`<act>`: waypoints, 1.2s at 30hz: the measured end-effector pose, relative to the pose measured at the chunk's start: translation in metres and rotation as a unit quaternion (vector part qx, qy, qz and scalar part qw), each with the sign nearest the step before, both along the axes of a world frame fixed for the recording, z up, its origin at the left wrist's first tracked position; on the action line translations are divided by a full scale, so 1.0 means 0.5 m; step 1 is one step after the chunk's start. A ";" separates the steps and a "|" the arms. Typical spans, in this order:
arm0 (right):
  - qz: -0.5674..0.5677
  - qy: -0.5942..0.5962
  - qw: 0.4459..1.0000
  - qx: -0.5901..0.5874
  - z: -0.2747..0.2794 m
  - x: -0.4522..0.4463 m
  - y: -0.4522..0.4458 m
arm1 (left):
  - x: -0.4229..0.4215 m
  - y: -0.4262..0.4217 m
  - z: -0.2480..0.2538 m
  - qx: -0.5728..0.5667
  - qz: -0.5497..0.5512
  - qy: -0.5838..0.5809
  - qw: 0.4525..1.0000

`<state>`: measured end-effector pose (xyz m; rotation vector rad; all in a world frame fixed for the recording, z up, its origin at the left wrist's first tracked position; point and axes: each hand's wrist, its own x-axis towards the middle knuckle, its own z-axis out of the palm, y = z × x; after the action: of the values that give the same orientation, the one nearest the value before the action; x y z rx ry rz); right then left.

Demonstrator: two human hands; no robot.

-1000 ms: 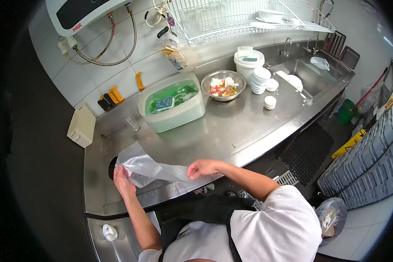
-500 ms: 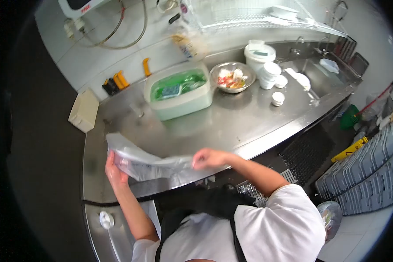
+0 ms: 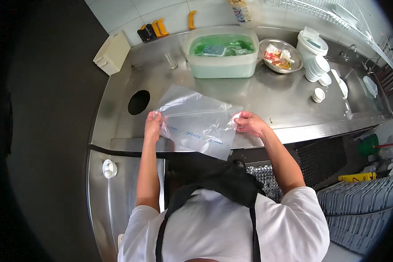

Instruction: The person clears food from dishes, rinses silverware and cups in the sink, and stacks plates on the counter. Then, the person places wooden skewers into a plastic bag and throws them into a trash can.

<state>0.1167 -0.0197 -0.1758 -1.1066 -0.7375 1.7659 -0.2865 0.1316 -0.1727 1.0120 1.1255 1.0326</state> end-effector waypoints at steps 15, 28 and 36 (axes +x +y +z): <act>-0.088 0.040 0.991 0.089 0.052 -0.184 0.071 | 0.312 -0.201 0.067 0.198 -0.117 0.159 0.960; -0.101 0.187 0.974 0.073 0.092 -0.092 0.010 | 0.168 -0.102 0.053 -0.098 -0.017 -0.386 0.917; -0.083 -0.068 0.988 0.107 0.110 -0.091 -0.026 | 0.106 -0.137 0.102 -0.187 -0.017 -0.437 0.880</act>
<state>0.0712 -0.0328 -0.1207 -1.1153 -0.8701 1.4453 -0.2336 0.0630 -0.1219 0.1778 0.5051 1.0219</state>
